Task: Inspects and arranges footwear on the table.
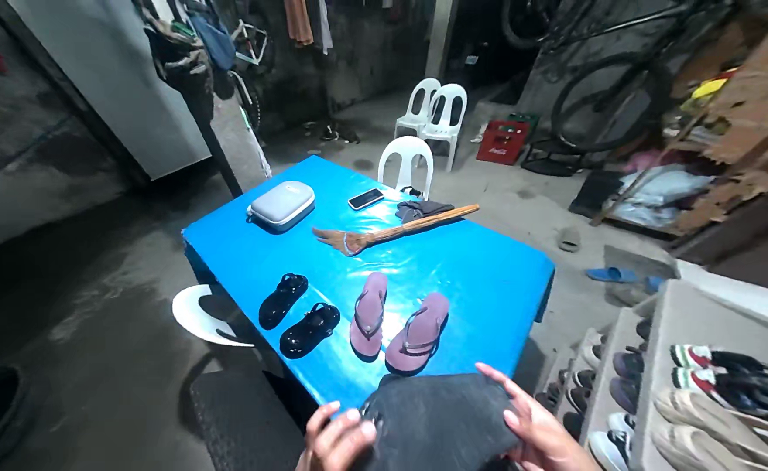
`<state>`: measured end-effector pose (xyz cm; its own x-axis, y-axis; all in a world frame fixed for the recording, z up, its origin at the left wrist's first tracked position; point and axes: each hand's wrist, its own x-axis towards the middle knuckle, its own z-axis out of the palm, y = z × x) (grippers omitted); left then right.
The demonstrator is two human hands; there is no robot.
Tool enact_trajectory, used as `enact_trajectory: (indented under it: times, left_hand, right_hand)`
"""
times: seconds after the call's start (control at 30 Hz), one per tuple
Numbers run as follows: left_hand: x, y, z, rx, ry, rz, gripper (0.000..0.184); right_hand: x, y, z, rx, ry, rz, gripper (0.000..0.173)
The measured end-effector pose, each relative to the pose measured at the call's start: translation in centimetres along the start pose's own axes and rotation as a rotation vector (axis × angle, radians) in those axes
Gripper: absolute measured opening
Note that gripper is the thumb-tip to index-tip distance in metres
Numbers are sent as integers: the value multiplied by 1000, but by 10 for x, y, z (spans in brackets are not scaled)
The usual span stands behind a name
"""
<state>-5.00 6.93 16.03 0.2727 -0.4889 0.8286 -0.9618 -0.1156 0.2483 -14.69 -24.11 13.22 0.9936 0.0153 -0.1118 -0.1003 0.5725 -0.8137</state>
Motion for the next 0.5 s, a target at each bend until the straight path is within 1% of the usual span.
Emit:
enact_trajectory:
  times: [0.03, 0.07, 0.13, 0.2, 0.23, 0.27, 0.33, 0.37, 0.47, 0.5]
  left_hand:
    - [-2, 1, 4, -91, 24, -136, 75]
    - [-4, 4, 8, -197, 52, -292, 84]
    - [-6, 16, 16, -412, 122, -558, 92]
    - [-1, 27, 18, -621, 158, -764, 90]
    - [2, 29, 18, -728, 163, -849, 86]
    - [7, 31, 17, -825, 181, -920, 76]
    - [17, 35, 17, -1001, 257, -1066, 39]
    - [22, 35, 16, -1073, 281, -1136, 28]
    - [28, 26, 16, -1224, 267, -1249, 20]
    - [29, 24, 16, -1256, 260, -1273, 20]
  right_hand:
    - [-4, 2, 2, -11, 12, -85, 75]
    - [-7, 3, 6, -55, 36, -164, 77]
    - [-15, 4, 13, -166, 86, -289, 76]
    - [-21, 7, 13, -240, 106, -375, 70]
    - [-23, 9, 12, -261, 109, -407, 67]
    - [-25, 10, 11, -276, 111, -427, 65]
    - [-29, 11, 7, -297, 122, -441, 64]
    - [-31, 12, 5, -299, 135, -439, 63]
    - [-35, 17, 2, -322, 185, -436, 62]
    - [-37, 19, 2, -324, 199, -432, 61]
